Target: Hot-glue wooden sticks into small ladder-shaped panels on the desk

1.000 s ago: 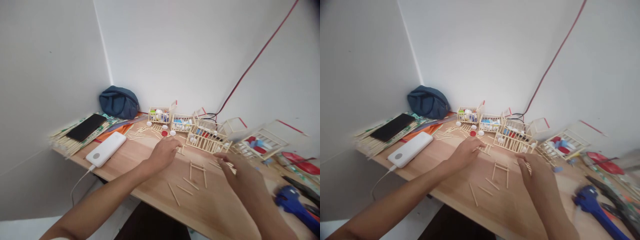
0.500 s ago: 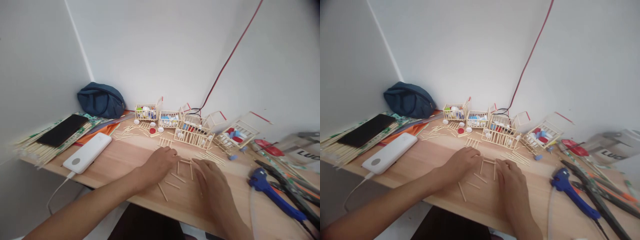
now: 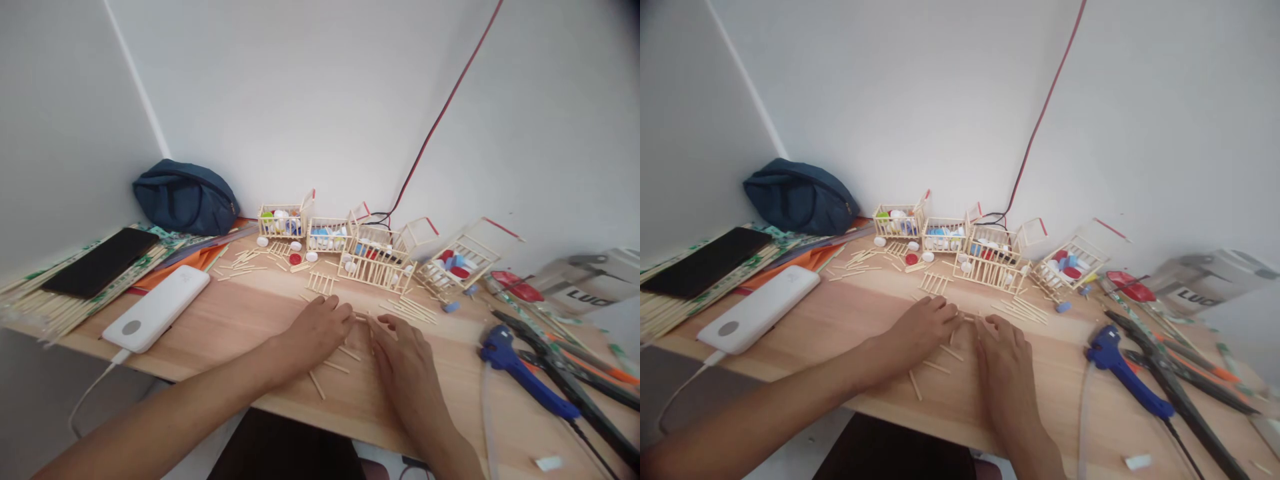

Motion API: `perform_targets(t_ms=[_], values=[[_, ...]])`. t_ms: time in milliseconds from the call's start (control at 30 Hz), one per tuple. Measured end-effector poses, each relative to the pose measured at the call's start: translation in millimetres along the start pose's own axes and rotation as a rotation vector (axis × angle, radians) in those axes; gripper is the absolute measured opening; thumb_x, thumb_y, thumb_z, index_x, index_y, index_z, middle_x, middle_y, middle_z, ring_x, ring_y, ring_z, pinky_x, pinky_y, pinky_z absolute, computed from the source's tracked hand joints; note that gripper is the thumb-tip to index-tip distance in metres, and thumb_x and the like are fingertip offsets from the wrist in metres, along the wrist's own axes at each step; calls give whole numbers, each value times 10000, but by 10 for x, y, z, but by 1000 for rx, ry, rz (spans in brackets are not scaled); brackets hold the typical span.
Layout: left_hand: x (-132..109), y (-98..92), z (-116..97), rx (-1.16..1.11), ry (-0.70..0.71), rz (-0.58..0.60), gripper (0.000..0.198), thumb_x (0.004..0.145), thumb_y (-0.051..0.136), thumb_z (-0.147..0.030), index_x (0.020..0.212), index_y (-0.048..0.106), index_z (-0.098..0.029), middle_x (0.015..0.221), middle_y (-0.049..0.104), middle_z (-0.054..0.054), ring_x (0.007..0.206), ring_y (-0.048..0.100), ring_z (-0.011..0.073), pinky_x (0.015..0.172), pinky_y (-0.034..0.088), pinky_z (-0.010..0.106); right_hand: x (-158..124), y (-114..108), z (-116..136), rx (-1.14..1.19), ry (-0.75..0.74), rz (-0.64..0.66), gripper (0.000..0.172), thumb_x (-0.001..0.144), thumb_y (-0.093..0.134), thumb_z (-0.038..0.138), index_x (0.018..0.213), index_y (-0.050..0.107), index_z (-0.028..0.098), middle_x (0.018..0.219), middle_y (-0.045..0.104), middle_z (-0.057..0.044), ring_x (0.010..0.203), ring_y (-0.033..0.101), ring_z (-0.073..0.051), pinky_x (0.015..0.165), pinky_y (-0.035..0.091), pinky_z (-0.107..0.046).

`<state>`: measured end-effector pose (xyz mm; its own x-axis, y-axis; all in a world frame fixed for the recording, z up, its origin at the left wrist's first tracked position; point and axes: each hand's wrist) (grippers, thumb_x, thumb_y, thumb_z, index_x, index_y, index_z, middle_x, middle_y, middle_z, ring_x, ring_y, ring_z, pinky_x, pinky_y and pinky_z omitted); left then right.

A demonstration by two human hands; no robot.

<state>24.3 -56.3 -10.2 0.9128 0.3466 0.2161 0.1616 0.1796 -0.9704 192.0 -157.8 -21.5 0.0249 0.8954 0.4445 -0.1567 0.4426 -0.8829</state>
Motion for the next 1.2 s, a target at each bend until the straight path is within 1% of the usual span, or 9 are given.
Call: perform_targets(t_ms=[100, 233, 367, 467, 600, 800, 933, 1067, 1200], values=[[-26, -29, 1, -35, -17, -15, 164, 912, 502, -167, 1051, 585, -144, 1013, 592, 70, 937, 498, 228, 776, 418, 353, -21, 12, 4, -6, 0, 20, 293, 898, 455, 162, 1112, 635, 250, 1162, 607, -108, 1008, 549, -271, 808, 452, -426], [-21, -90, 55, -207, -139, -80, 180, 907, 489, -130, 1032, 613, -162, 1003, 608, 61, 939, 517, 206, 829, 429, 325, 6, -8, -19, 8, 1, -4, 281, 905, 450, 164, 1102, 643, 216, 1137, 608, -118, 993, 548, -269, 800, 440, -419], [89, -104, 169, -442, -299, -167, 169, 888, 500, -121, 973, 637, -170, 937, 645, 37, 911, 562, 176, 815, 433, 292, 171, -81, 22, 34, 8, -55, 221, 908, 482, 192, 1029, 666, 208, 1038, 632, -99, 932, 560, -249, 783, 420, -396], [135, -80, 209, -483, -325, -173, 135, 875, 508, -129, 862, 640, -160, 850, 654, 25, 846, 576, 171, 764, 430, 285, 301, -93, 95, 45, -3, -16, 168, 905, 515, 209, 944, 677, 221, 938, 652, -72, 880, 558, -241, 750, 396, -380], [55, -39, 171, -488, -293, -144, 193, 891, 488, -130, 816, 661, -165, 824, 651, 26, 831, 574, 169, 760, 425, 285, 356, -19, 139, 40, 19, 45, 139, 896, 541, 191, 877, 675, 221, 905, 657, -62, 866, 547, -237, 739, 362, -367], [-31, -17, 118, -378, -61, -39, 218, 925, 496, -187, 768, 641, -146, 812, 640, 31, 821, 557, 164, 796, 426, 292, 346, 37, 100, 30, 72, 77, 84, 882, 593, 193, 872, 671, 222, 910, 659, -43, 875, 541, -220, 751, 317, -342], [-10, -14, 91, -315, -16, -14, 188, 924, 511, -197, 807, 647, -142, 862, 641, 39, 871, 543, 174, 826, 426, 299, 368, 54, 96, -17, 48, 81, 88, 892, 592, 224, 854, 670, 211, 887, 653, -47, 861, 539, -211, 732, 296, -330], [2, -8, 55, -222, 6, 16, 179, 921, 513, -191, 814, 644, -132, 895, 636, 46, 858, 527, 182, 796, 427, 317, 387, 78, 110, -50, 28, 99, 104, 900, 580, 224, 842, 663, 204, 875, 648, -50, 845, 532, -210, 720, 278, -327], [-2, 29, 42, -185, 9, 1, 141, 907, 541, -196, 832, 645, -139, 911, 626, 41, 867, 511, 190, 783, 428, 331, 397, 95, 120, -58, 33, 104, 114, 901, 573, 207, 816, 648, 200, 857, 639, -46, 824, 520, -209, 709, 263, -323]])
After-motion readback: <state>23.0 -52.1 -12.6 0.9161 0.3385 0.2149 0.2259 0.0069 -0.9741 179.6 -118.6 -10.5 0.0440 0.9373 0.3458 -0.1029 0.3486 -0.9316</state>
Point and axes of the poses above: each hand's wrist, its own x-axis towards the middle knuckle, its own y-axis out of the palm, z = x × y
